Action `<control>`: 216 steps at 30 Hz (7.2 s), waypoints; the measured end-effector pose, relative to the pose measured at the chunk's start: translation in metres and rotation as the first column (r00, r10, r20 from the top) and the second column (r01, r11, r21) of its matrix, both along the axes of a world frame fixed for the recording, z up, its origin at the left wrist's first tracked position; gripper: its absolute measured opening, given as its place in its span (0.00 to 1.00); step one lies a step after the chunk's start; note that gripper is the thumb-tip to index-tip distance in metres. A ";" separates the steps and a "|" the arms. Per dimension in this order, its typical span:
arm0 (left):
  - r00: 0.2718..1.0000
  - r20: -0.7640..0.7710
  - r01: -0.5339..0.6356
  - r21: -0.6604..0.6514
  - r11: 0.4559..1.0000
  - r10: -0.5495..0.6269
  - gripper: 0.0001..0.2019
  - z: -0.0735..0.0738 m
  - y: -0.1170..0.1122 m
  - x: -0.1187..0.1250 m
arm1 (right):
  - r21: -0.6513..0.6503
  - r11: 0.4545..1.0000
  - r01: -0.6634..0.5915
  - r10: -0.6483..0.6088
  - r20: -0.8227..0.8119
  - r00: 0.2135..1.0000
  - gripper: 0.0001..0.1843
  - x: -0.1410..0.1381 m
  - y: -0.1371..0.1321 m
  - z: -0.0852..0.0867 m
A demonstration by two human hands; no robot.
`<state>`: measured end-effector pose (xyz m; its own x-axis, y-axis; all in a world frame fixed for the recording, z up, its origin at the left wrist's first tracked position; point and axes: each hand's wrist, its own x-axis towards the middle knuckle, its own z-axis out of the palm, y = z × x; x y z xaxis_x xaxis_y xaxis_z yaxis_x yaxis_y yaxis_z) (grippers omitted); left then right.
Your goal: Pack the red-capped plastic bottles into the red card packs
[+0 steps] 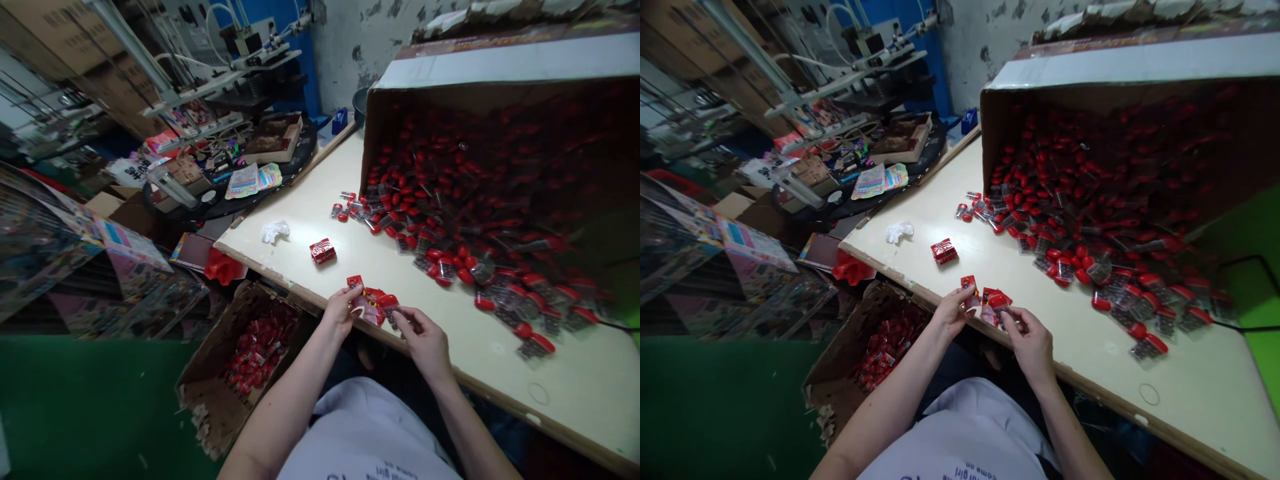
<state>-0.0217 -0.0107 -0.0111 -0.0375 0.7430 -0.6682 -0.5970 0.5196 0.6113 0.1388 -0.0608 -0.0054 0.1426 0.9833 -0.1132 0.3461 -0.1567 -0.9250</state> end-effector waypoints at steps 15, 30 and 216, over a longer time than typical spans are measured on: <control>0.974 0.197 -0.079 -0.180 0.981 0.114 0.10 0.017 -0.002 0.009 | -0.044 0.999 -0.027 0.023 -0.102 0.995 0.19 -0.017 -0.007 -0.006; 0.981 0.189 -0.049 -0.014 0.999 0.051 0.15 0.011 -0.014 0.017 | -0.153 0.987 -0.038 -0.010 -0.300 0.954 0.23 -0.019 -0.006 -0.008; 0.992 0.077 -0.108 0.175 0.979 0.096 0.15 0.042 0.012 0.019 | 0.095 0.995 -0.028 0.035 -0.064 0.997 0.22 -0.008 0.001 0.031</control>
